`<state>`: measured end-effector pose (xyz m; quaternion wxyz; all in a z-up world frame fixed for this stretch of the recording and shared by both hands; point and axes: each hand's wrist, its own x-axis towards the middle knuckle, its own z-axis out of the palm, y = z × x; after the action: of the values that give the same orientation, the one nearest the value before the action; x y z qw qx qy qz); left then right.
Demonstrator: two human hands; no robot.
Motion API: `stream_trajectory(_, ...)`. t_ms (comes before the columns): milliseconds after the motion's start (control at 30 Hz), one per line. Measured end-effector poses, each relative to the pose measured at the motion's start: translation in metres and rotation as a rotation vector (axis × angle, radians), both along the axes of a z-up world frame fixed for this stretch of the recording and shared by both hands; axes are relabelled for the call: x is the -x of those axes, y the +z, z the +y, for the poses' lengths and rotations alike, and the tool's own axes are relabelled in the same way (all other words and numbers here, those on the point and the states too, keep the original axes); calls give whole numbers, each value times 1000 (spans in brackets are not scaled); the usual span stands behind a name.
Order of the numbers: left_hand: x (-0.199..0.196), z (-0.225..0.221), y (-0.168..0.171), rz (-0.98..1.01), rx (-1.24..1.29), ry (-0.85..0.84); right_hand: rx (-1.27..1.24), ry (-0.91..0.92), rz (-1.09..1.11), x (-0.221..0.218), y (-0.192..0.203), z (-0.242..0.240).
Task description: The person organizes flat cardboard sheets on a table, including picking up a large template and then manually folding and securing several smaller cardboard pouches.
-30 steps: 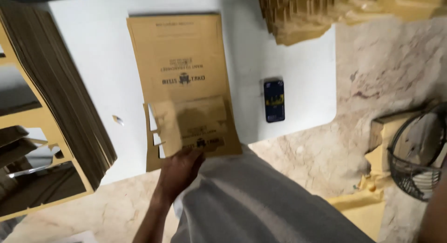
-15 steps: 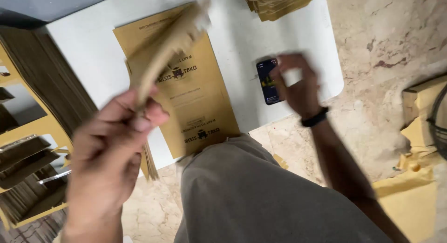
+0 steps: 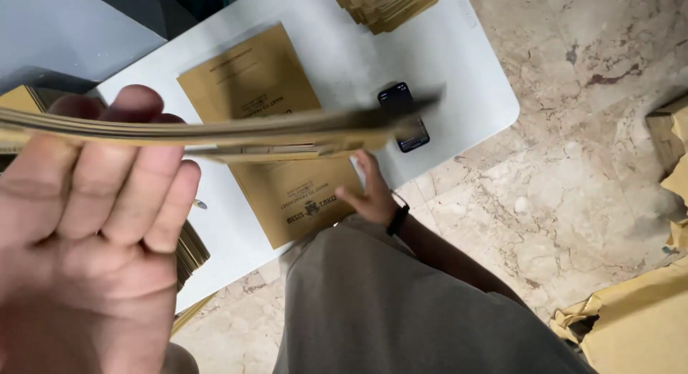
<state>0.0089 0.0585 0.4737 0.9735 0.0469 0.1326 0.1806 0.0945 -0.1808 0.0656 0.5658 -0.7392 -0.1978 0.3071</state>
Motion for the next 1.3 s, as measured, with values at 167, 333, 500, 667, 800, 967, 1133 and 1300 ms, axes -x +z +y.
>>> stream_trajectory(167,24,-38,14,-145,40,129,5,-31,-129,-31,10,12)
stream_trajectory(333,19,-38,8,-106,37,368,-82,-77,-99,-15,-36,24)
stream_trajectory(500,0,-11,-30,-53,43,678,-197,30,30,-18,-26,28)
stream_trajectory(667,-40,39,-119,429,-510,305,145,86,285,-14,-68,16)
stream_trajectory(800,-55,68,-201,454,-356,254,350,18,534,-7,-92,9)
stream_trajectory(967,-61,115,-305,653,-554,-113,402,-41,435,-5,-135,2)
stream_trajectory(1133,16,107,-402,1323,-1307,-295,430,-46,510,-2,-232,-23)
stream_trajectory(1300,120,64,-483,1664,-1670,-347,378,-69,609,-14,-178,-13)
